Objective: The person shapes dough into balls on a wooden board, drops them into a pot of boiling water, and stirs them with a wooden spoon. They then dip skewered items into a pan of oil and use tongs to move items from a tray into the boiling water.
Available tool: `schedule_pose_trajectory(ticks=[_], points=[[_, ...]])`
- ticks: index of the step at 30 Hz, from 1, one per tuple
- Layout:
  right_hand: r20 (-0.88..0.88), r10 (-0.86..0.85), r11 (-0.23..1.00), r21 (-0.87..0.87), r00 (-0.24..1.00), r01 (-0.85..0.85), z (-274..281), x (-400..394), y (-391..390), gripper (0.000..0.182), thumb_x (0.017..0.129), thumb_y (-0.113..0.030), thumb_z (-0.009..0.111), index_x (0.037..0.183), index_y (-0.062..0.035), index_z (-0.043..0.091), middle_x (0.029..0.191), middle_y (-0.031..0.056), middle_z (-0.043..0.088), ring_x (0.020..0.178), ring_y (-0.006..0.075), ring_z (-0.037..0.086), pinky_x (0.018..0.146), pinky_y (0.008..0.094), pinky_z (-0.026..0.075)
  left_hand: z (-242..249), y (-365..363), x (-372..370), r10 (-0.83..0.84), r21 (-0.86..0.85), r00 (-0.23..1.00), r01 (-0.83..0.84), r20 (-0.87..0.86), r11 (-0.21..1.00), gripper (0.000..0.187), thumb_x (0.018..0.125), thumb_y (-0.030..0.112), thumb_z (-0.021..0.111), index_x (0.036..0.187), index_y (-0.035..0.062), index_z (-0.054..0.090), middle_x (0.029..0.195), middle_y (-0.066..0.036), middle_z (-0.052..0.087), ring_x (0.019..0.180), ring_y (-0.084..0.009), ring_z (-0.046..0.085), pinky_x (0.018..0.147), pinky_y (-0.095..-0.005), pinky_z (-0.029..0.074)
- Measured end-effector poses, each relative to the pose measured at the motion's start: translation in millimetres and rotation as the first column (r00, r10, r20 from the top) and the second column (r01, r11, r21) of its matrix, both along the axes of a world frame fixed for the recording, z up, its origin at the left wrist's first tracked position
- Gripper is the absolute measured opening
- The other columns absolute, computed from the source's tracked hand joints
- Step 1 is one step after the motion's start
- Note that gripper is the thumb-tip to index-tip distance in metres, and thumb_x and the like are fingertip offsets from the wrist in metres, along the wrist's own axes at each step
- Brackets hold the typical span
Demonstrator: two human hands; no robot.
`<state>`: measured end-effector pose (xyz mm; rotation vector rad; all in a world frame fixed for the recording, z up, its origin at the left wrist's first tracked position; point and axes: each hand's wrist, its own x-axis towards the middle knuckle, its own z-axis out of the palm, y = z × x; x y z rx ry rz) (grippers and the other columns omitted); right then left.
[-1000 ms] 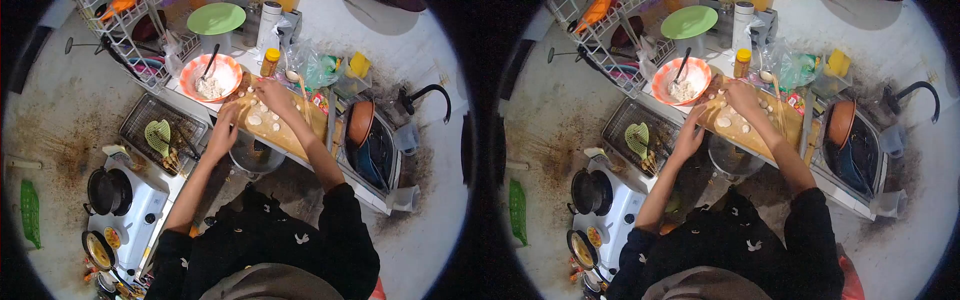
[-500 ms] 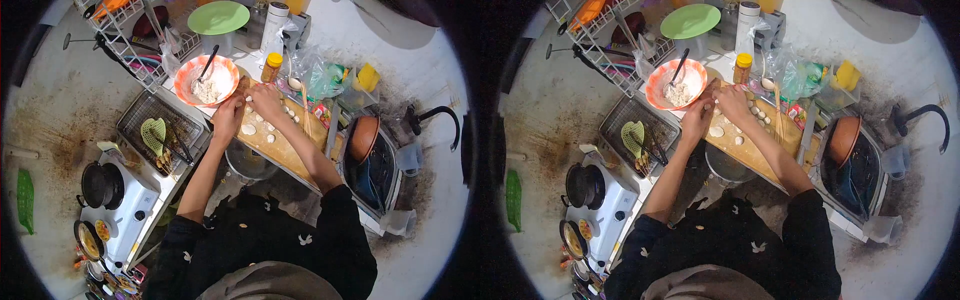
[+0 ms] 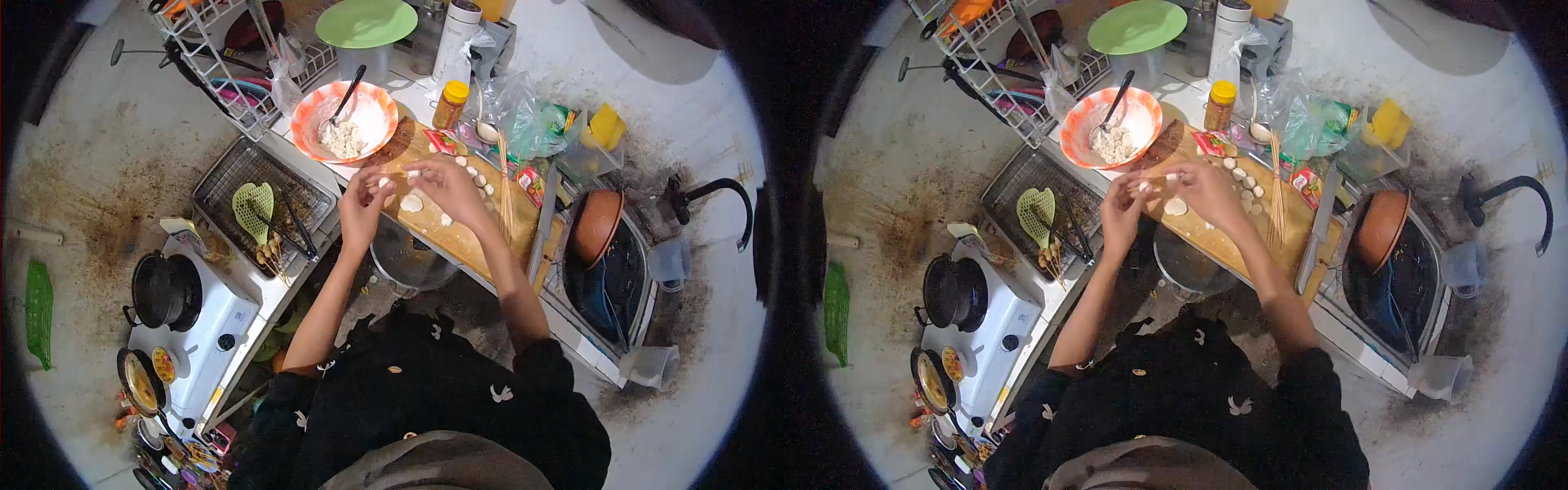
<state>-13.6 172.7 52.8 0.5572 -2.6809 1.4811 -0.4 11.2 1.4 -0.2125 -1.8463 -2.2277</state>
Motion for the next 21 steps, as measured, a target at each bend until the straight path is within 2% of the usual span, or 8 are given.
schedule_pose_trajectory(ticks=[1,2,5,7,9,11,14,21], points=[[0.001,0.010,1.000,0.001,1.000,-0.010,2,7,-4,0.023,0.081,-0.009,0.060,0.103,-0.0033,0.060,0.083,0.0080,0.060,0.077,0.0158,0.061,0.069,0.0270,0.047,-1,-4,5,-0.042,0.114,0.998,0.048,-0.056,0.992,0.025,0.081,-0.001,0.059,0.105,-0.0043,0.051,0.098,-0.007,0.058,0.083,-0.0116,0.058,0.073,-0.0227,0.047],[0.060,0.023,0.997,-0.078,0.998,-0.018,5,14,-9,0.023,0.080,-0.009,0.061,0.103,-0.0032,0.060,0.083,0.0064,0.061,0.077,0.0128,0.060,0.069,0.0257,0.047,-2,-12,15,-0.056,0.118,0.996,0.047,0.076,0.992,0.027,0.078,-0.001,0.062,0.104,-0.0050,0.054,0.094,-0.007,0.059,0.083,-0.0118,0.059,0.074,-0.0214,0.047],[0.199,0.082,0.978,-0.206,0.976,-0.040,9,31,-30,0.025,0.080,-0.008,0.062,0.104,-0.0012,0.060,0.086,0.0053,0.063,0.077,0.0086,0.058,0.070,0.0225,0.046,18,-32,43,0.032,0.047,0.978,-0.043,0.206,0.998,0.027,0.078,0.000,0.063,0.104,-0.0045,0.058,0.091,-0.007,0.061,0.084,-0.0123,0.059,0.076,-0.0217,0.047],[0.307,0.167,0.886,-0.464,0.937,-0.006,11,43,-50,0.024,0.081,-0.008,0.060,0.103,0.0031,0.058,0.091,0.0080,0.062,0.077,0.0112,0.058,0.070,0.0231,0.046,23,-46,58,0.078,0.115,0.981,-0.099,0.176,0.988,0.027,0.080,0.005,0.063,0.105,-0.0041,0.059,0.090,-0.008,0.062,0.083,-0.0128,0.059,0.076,-0.0230,0.047],[0.275,0.271,0.840,-0.535,0.923,-0.087,8,50,-71,0.025,0.083,-0.007,0.058,0.104,0.0047,0.056,0.091,0.0076,0.062,0.078,0.0116,0.058,0.072,0.0225,0.046,34,-67,77,0.102,0.167,0.945,-0.160,0.311,0.973,0.029,0.082,0.011,0.061,0.106,-0.0036,0.058,0.092,-0.009,0.063,0.081,-0.0134,0.060,0.075,-0.0252,0.048],[0.342,0.410,0.756,-0.645,0.846,-0.106,8,59,-93,0.025,0.083,-0.009,0.059,0.105,0.0034,0.057,0.091,0.0071,0.062,0.078,0.0115,0.058,0.073,0.0229,0.046,26,-91,94,0.141,0.150,0.939,-0.196,0.314,0.969,0.027,0.084,0.015,0.060,0.104,-0.0027,0.059,0.090,-0.010,0.063,0.079,-0.0140,0.060,0.074,-0.0267,0.049],[0.394,0.508,0.748,-0.643,0.766,-0.166,5,70,-129,0.025,0.083,-0.011,0.060,0.103,0.0030,0.058,0.090,0.0061,0.062,0.077,0.0108,0.058,0.073,0.0229,0.046,18,-123,123,0.161,0.347,0.946,-0.256,0.280,0.902,0.024,0.085,0.018,0.058,0.098,-0.0016,0.060,0.086,-0.009,0.063,0.074,-0.0136,0.059,0.072,-0.0256,0.049],[0.450,0.680,0.652,-0.732,0.579,-0.198,-13,99,-223,0.026,0.080,-0.008,0.063,0.103,0.0025,0.058,0.089,0.0046,0.062,0.077,0.0090,0.058,0.073,0.0223,0.047,16,-197,193,0.300,0.474,0.838,-0.514,0.456,0.715,0.027,0.084,0.019,0.060,0.103,0.0014,0.058,0.091,-0.005,0.061,0.072,-0.0083,0.055,0.072,-0.0247,0.048]])
